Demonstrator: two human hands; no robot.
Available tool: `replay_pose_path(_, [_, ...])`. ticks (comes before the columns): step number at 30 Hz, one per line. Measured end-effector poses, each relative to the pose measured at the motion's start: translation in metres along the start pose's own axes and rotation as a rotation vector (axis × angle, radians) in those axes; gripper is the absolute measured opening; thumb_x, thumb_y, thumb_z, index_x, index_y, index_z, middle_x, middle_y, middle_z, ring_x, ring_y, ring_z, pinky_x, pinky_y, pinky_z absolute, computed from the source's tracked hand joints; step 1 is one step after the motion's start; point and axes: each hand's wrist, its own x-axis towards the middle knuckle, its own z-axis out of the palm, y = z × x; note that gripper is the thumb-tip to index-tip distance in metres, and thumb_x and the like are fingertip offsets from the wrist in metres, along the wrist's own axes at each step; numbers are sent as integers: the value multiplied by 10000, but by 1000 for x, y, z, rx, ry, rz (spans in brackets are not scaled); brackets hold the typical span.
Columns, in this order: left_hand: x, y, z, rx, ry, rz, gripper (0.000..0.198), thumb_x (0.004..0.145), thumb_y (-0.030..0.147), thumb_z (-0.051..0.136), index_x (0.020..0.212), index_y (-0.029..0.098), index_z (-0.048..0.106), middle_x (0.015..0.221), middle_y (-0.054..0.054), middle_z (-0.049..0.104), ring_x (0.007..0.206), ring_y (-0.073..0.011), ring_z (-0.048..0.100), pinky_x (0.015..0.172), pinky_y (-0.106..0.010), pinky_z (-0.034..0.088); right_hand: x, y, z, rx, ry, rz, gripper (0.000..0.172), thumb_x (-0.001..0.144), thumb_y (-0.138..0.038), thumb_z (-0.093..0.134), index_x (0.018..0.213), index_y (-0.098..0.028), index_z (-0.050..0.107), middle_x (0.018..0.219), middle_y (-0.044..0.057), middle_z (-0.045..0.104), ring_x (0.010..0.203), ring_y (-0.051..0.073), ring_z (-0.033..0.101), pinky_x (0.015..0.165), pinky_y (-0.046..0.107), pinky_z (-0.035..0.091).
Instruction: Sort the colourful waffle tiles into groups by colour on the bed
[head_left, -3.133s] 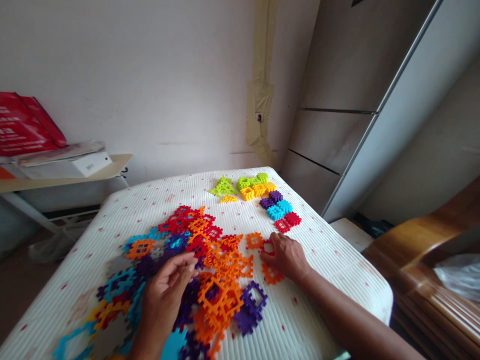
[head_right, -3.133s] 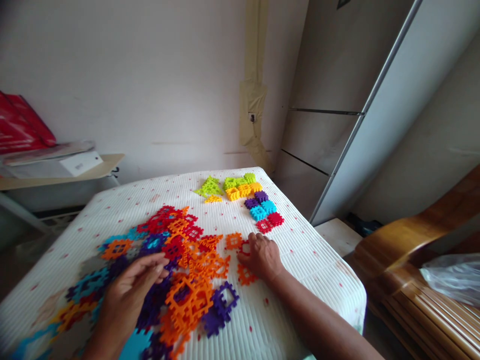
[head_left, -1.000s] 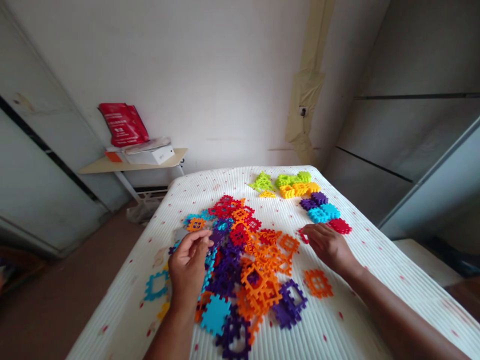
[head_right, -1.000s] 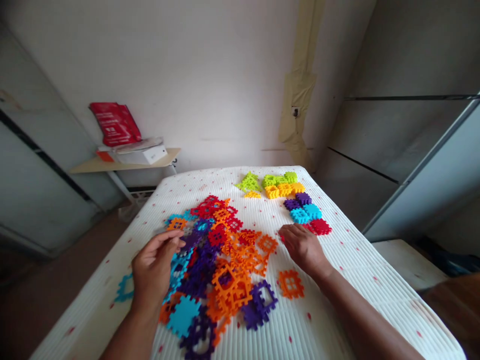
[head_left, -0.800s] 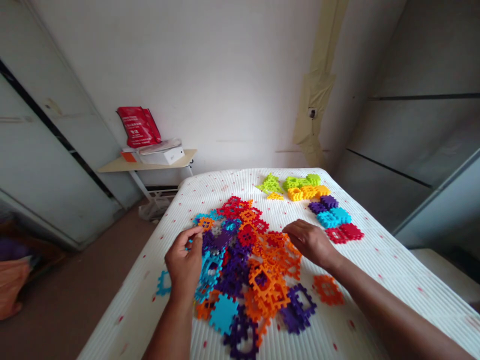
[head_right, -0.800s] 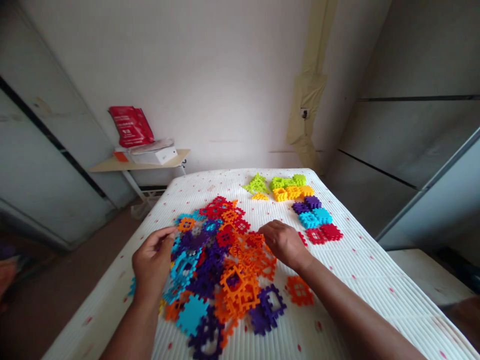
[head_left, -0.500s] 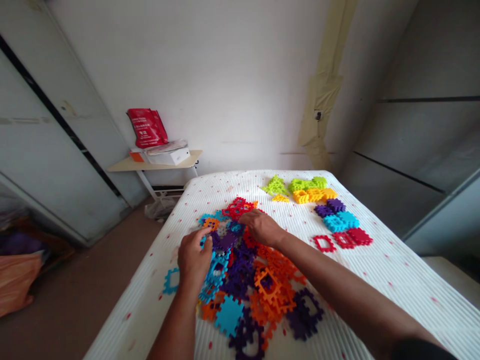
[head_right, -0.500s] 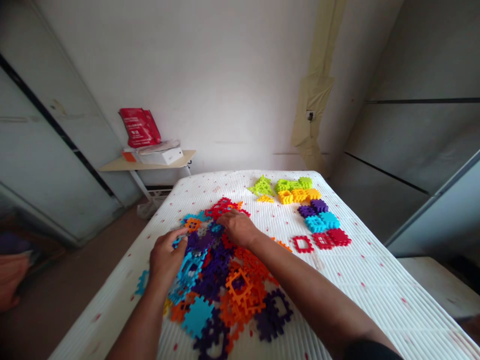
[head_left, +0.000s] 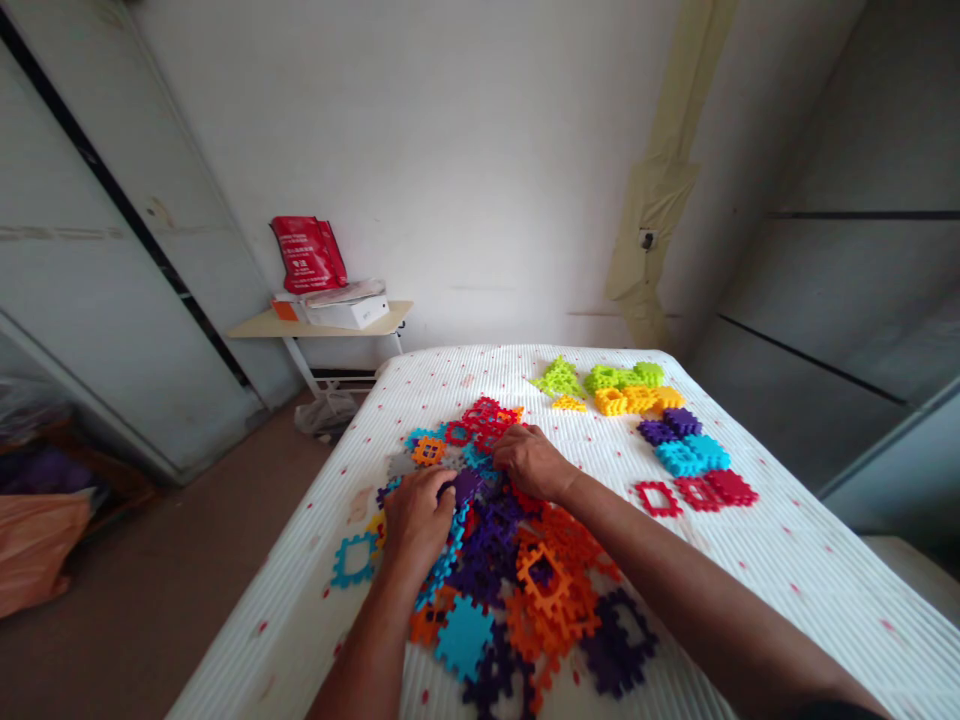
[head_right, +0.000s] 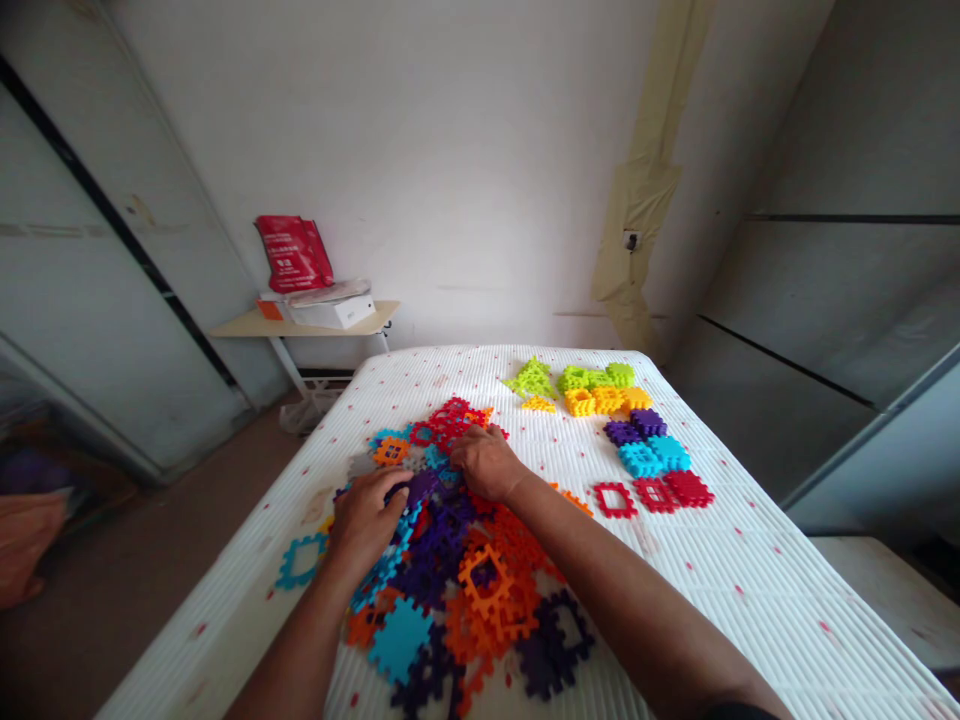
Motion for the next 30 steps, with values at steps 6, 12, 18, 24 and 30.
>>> replay_pose_path(6, [0,5,1,-3,-12,-4,281,777,169,496,981,206,686,1085,-61,672,1043,-228,582,957,-398,405,-8,-2,-4,-35,33,26,187,840,-169,481,730,-174,632,797,53,657,863,181,498,749,317,274])
replay_pose_path(12, [-1,4,3,6,-20,8,286,778,162,486,979,203,685,1088,-59,666,1033,-226,584,950,-397,407,15,-12,-7,-62,42,-28,194,863,-192,464,856,-192,658,911,61,664,967,198,473,797,324,285])
replay_pose_path(18, [-1,2,4,-5,-8,12,282,772,166,487,968,211,685,1088,-52,667,1033,-213,586,956,-378,407,38,-14,0,-115,-131,26,248,794,-143,514,974,-233,659,923,51,688,994,229,503,787,334,314])
replay_pose_path(24, [0,0,5,-11,15,37,297,786,227,440,951,209,687,1065,-62,677,1025,-226,597,951,-384,419,36,-13,-4,-85,-142,-12,241,784,-142,523,960,-212,672,874,68,685,980,227,524,819,360,334])
replay_pose_path(30, [3,-8,9,-43,51,56,308,786,305,413,919,232,682,1032,-54,688,981,-236,617,920,-387,445,23,-8,-3,173,39,-21,218,757,-159,597,953,-215,677,946,41,685,980,199,536,887,353,358])
